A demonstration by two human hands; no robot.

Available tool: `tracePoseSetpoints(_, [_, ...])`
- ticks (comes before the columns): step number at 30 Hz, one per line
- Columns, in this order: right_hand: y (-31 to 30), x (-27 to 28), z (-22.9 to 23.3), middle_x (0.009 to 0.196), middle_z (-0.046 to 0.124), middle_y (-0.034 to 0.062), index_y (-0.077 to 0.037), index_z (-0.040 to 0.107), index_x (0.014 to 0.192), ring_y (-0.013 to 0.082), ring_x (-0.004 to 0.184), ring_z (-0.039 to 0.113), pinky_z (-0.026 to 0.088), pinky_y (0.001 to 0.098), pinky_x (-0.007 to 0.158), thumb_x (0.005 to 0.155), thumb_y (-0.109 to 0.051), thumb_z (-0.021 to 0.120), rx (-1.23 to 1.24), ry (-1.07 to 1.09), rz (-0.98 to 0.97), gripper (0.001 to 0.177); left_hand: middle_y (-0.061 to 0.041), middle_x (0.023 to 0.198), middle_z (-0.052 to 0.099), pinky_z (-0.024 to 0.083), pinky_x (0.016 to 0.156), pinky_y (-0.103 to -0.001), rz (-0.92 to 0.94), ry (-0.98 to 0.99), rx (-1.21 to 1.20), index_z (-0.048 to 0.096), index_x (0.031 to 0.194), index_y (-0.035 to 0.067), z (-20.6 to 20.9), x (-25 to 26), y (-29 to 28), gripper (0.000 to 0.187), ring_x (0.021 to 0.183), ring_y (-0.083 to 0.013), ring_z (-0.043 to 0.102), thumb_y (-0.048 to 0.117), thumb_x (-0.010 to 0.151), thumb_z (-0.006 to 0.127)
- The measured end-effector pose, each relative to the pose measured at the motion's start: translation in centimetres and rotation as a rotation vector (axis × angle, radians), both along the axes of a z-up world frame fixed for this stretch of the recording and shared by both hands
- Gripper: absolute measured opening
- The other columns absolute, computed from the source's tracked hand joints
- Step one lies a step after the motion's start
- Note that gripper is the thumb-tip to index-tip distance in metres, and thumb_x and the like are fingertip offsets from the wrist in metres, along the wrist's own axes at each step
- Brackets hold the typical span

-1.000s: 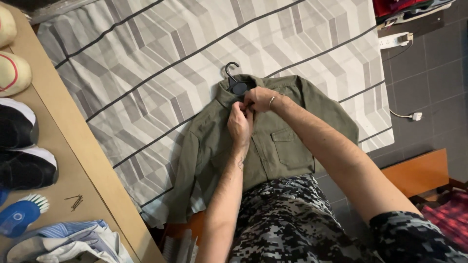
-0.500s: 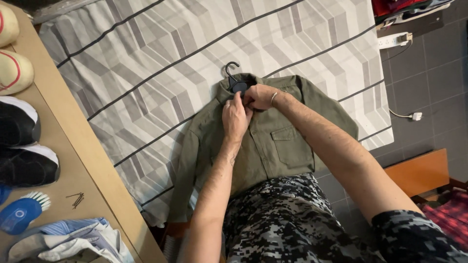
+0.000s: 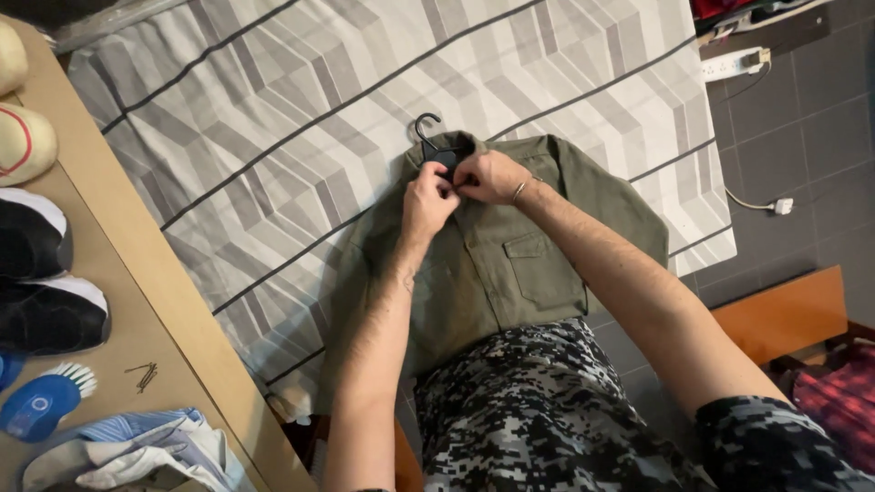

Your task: The person is organizing shirts by placing them on hangers, buttoning the top buttons, and hanging them on a clothing rack.

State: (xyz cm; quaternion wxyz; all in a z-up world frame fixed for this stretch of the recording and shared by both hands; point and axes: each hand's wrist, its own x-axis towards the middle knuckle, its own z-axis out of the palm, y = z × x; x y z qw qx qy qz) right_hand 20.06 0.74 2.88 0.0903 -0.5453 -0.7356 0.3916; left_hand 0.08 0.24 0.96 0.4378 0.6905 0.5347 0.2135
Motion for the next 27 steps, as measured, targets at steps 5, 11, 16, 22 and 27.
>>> tracePoseSetpoints(5, [-2.4, -0.8, 0.0, 0.097, 0.074, -0.0011, -0.022, 0.074, 0.095, 0.0207, 0.098, 0.069, 0.048, 0.0339, 0.091, 0.085, -0.028, 0.076, 0.391, 0.012, 0.032, 0.013, -0.001, 0.079, 0.077, 0.059, 0.069, -0.031, -0.018, -0.101, -0.149, 0.06, 0.106, 0.019, -2.2, -1.1, 0.7, 0.038, 0.071, -0.0177, 0.074, 0.019, 0.071, 0.074])
tracePoseSetpoints(11, [-4.3, 0.0, 0.7, 0.107, 0.074, -0.0041, -0.025, 0.075, 0.112, 0.0207, 0.103, 0.063, 0.048, 0.0363, 0.085, 0.08, -0.042, 0.078, 0.347, -0.131, 0.003, 0.036, -0.001, 0.086, 0.078, 0.057, 0.072, -0.028, -0.106, -0.13, -0.243, 0.063, 0.109, 0.018, -1.1, -1.8, 0.9, 0.034, 0.072, -0.013, 0.069, 0.019, 0.077, 0.074])
tracePoseSetpoints(16, [-4.4, 0.0, -2.0, 0.104, 0.071, -0.0096, -0.029, 0.074, 0.105, 0.0184, 0.093, 0.062, 0.049, 0.0321, 0.084, 0.081, -0.04, 0.08, 0.369, -0.046, -0.003, 0.027, 0.001, 0.088, 0.079, 0.054, 0.063, -0.025, -0.187, -0.133, -0.267, 0.068, 0.113, 0.016, -0.6, -1.9, 1.1, 0.037, 0.063, -0.0085, 0.062, 0.019, 0.077, 0.075])
tracePoseSetpoints(22, [-4.1, 0.4, -1.7, 0.101, 0.072, -0.005, -0.026, 0.075, 0.1, 0.0211, 0.09, 0.063, 0.048, 0.0318, 0.086, 0.088, -0.03, 0.079, 0.294, 0.088, -0.04, 0.013, -0.017, 0.106, 0.076, 0.06, 0.075, -0.038, -0.363, -0.125, -0.161, 0.078, 0.102, 0.005, 1.7, -1.6, 1.4, 0.021, 0.088, -0.0348, 0.074, 0.013, 0.084, 0.072])
tracePoseSetpoints(27, [-5.1, -0.9, -0.2, 0.109, 0.064, -0.0016, -0.022, 0.069, 0.098, 0.0241, 0.099, 0.064, 0.051, 0.0351, 0.09, 0.085, -0.022, 0.079, 0.301, 0.042, -0.17, 0.017, -0.016, 0.091, 0.077, 0.058, 0.068, -0.043, -0.38, 0.012, -0.21, 0.075, 0.098, 0.004, 3.1, -1.8, 1.1, 0.024, 0.081, -0.0321, 0.074, 0.024, 0.083, 0.075])
